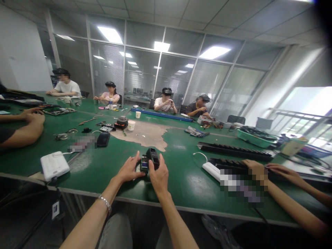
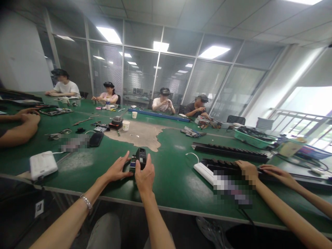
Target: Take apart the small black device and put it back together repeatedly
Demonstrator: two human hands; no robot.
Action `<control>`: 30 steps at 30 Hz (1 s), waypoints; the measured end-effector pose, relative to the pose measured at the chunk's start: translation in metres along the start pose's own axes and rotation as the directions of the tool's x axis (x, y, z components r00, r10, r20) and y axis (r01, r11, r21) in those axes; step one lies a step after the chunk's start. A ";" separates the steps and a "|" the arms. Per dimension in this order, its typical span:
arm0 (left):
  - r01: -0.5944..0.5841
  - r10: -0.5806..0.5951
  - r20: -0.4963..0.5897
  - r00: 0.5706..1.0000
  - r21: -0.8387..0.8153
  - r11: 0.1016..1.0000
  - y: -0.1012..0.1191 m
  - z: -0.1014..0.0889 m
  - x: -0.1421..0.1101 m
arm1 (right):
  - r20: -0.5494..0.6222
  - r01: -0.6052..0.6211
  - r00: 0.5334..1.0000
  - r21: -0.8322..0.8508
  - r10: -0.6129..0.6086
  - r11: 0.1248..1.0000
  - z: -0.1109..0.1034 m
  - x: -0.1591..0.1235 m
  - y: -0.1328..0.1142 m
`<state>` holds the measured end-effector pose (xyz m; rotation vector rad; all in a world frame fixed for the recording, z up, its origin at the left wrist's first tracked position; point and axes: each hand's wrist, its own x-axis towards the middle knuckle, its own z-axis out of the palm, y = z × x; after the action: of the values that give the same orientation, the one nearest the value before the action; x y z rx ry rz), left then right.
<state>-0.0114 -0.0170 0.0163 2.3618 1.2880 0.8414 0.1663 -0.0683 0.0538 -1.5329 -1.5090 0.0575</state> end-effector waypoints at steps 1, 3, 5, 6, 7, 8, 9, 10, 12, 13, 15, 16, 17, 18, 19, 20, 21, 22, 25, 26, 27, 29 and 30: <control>-0.003 0.003 -0.002 1.000 -0.008 1.000 0.000 0.000 0.000 | 0.015 0.002 1.000 0.002 -0.002 1.000 0.002 0.001 -0.006; -0.010 0.010 -0.002 1.000 -0.025 1.000 0.000 0.000 0.000 | 0.050 0.004 0.999 -0.015 -0.003 1.000 0.006 0.002 -0.016; -0.009 0.009 -0.001 1.000 -0.034 0.999 0.001 0.000 0.000 | 0.078 0.007 0.997 -0.044 -0.004 0.999 0.011 0.002 -0.022; -0.005 0.005 0.000 1.000 -0.035 0.999 0.001 0.000 0.000 | 0.087 0.010 0.996 -0.057 -0.005 0.998 0.013 0.002 -0.025; -0.001 0.001 -0.001 1.000 -0.033 0.999 0.001 0.000 0.000 | 0.093 0.014 0.996 -0.070 -0.007 0.997 0.014 0.001 -0.027; 0.000 0.000 -0.002 1.000 -0.030 1.000 0.000 0.000 0.000 | 0.097 0.014 0.995 -0.084 -0.006 0.996 0.015 0.001 -0.028; -0.004 0.004 -0.005 1.000 -0.025 1.000 0.000 0.000 0.000 | 0.102 0.014 0.995 -0.100 -0.004 0.995 0.015 0.001 -0.030; -0.012 0.012 -0.008 1.000 -0.022 1.000 0.000 0.001 -0.001 | 0.110 0.012 0.994 -0.118 0.001 0.993 0.015 0.001 -0.031; -0.025 0.025 -0.011 1.000 -0.016 1.000 -0.001 0.001 -0.001 | 0.136 0.002 0.991 -0.159 0.020 0.987 0.015 0.000 -0.033; -0.025 0.025 -0.011 1.000 -0.013 1.000 -0.001 0.002 -0.001 | 0.152 -0.006 0.988 -0.178 0.033 0.984 0.015 -0.001 -0.033; -0.009 0.009 -0.006 1.000 -0.004 1.000 0.000 0.002 -0.001 | 0.177 -0.018 0.983 -0.206 0.056 0.978 0.016 -0.004 -0.033; -0.001 0.001 -0.003 1.000 0.001 1.000 0.001 0.001 -0.001 | 0.186 -0.019 0.981 -0.215 0.060 0.977 0.016 -0.006 -0.032; 0.006 -0.006 -0.003 1.000 0.007 1.000 0.002 0.001 -0.002 | 0.193 -0.016 0.979 -0.221 0.060 0.975 0.017 -0.008 -0.031; 0.008 -0.008 -0.003 1.000 0.011 1.000 0.002 0.000 -0.002 | 0.199 -0.012 0.978 -0.227 0.058 0.974 0.018 -0.010 -0.030; 0.007 -0.007 -0.003 1.000 0.014 1.000 0.003 0.000 -0.002 | 0.207 -0.006 0.977 -0.235 0.056 0.972 0.019 -0.012 -0.030; 0.003 -0.003 -0.001 1.000 0.017 1.000 0.003 0.000 -0.002 | 0.215 -0.002 0.975 -0.244 0.057 0.970 0.020 -0.014 -0.029; -0.002 0.002 0.002 1.000 0.019 1.000 0.003 0.000 -0.002 | 0.224 -0.002 0.973 -0.255 0.061 0.967 0.021 -0.015 -0.028; -0.005 0.005 0.006 1.000 0.021 1.000 0.002 0.000 -0.001 | 0.234 -0.003 0.970 -0.267 0.068 0.964 0.021 -0.015 -0.028; -0.012 0.011 0.010 1.000 0.023 1.000 -0.001 0.002 -0.001 | 0.264 -0.003 0.961 -0.293 0.084 0.956 0.020 -0.014 -0.029; -0.015 0.014 0.010 1.000 0.024 1.000 -0.002 0.003 -0.001 | 0.269 0.001 0.960 -0.297 0.082 0.955 0.019 -0.012 -0.029; -0.019 0.019 0.009 1.000 0.026 0.999 -0.003 0.004 -0.001 | 0.267 0.010 0.961 -0.297 0.073 0.955 0.017 -0.010 -0.030; -0.031 0.030 0.008 1.000 0.031 0.999 -0.004 0.004 -0.001 | 0.250 0.028 0.967 -0.287 0.047 0.958 0.016 -0.007 -0.032; -0.035 0.035 0.009 0.999 0.034 0.999 -0.004 0.004 -0.001 | 0.244 0.029 0.969 -0.280 0.042 0.960 0.015 -0.007 -0.032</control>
<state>-0.0113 -0.0159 0.0107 2.4182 1.2712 0.8251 0.1312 -0.0718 0.0621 -1.8104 -1.7691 0.0398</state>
